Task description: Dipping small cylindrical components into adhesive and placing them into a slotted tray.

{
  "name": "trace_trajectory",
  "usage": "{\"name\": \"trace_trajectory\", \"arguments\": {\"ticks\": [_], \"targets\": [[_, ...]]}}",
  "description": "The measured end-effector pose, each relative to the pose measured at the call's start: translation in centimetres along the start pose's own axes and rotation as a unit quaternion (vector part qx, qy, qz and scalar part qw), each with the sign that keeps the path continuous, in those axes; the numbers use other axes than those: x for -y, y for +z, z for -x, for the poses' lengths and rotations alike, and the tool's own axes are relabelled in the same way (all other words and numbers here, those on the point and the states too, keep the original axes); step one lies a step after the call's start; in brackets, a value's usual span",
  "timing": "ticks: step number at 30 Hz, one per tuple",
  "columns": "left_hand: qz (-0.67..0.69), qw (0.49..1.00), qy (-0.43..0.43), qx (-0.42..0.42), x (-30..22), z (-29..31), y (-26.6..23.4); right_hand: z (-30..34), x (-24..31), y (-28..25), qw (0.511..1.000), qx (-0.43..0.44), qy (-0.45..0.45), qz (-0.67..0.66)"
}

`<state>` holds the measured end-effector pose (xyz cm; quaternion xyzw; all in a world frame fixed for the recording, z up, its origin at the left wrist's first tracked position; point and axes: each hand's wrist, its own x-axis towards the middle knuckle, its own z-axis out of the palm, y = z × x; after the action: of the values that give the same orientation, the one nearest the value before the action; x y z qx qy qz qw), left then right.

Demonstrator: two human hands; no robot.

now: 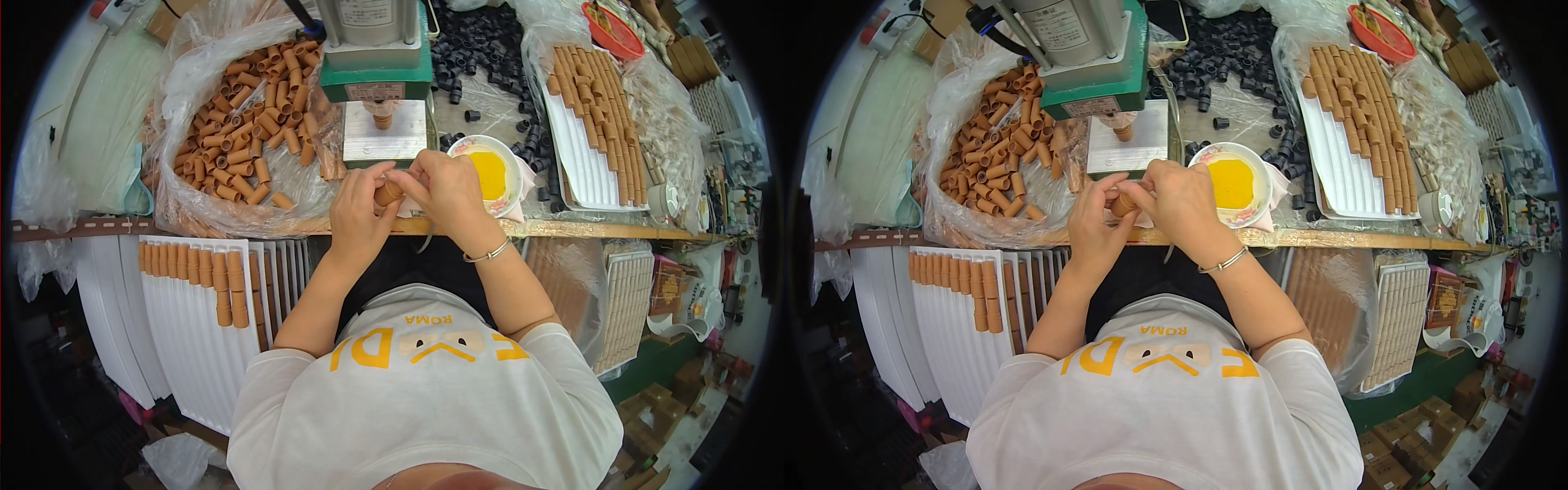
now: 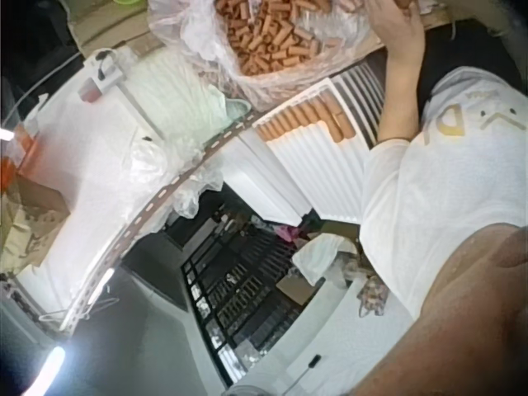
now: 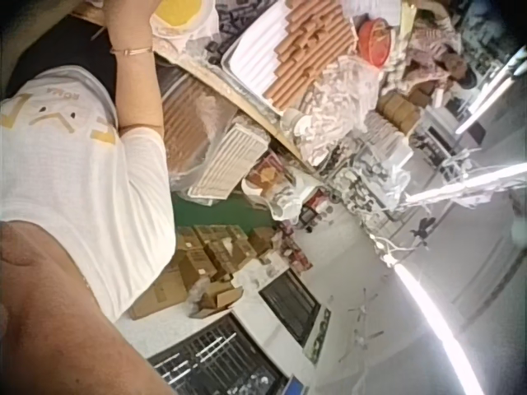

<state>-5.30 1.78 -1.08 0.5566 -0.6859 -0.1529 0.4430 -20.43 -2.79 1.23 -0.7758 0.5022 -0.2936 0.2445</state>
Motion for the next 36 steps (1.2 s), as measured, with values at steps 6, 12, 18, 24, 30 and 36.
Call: {"name": "trace_trajectory", "arguments": {"ticks": [6,12,18,24,30,36], "targets": [[-0.155,0.977,-0.010,-0.149,5.8,-3.7,-3.5,-3.6,-6.5,-4.1,0.990,-0.089,-0.062,0.091],[-0.282,0.929,-0.227,-0.078,11.9,-6.1,-6.0,-7.8,-14.4,-4.5,0.986,0.077,-0.056,0.136],[-0.285,0.933,-0.216,-0.043,11.7,-5.6,-6.6,-6.7,-13.6,-5.6,0.991,0.009,0.070,0.111],[0.302,0.917,-0.226,-0.132,5.2,-3.1,-4.8,1.8,-10.1,-5.6,0.995,-0.071,0.049,-0.054],[0.645,0.686,-0.337,0.014,0.4,-1.2,2.0,3.4,-8.9,-3.9,0.970,-0.125,-0.104,0.182],[0.677,0.598,-0.427,0.026,-1.9,-1.2,5.7,4.3,-5.2,-6.3,0.971,-0.203,-0.095,-0.078]]}}
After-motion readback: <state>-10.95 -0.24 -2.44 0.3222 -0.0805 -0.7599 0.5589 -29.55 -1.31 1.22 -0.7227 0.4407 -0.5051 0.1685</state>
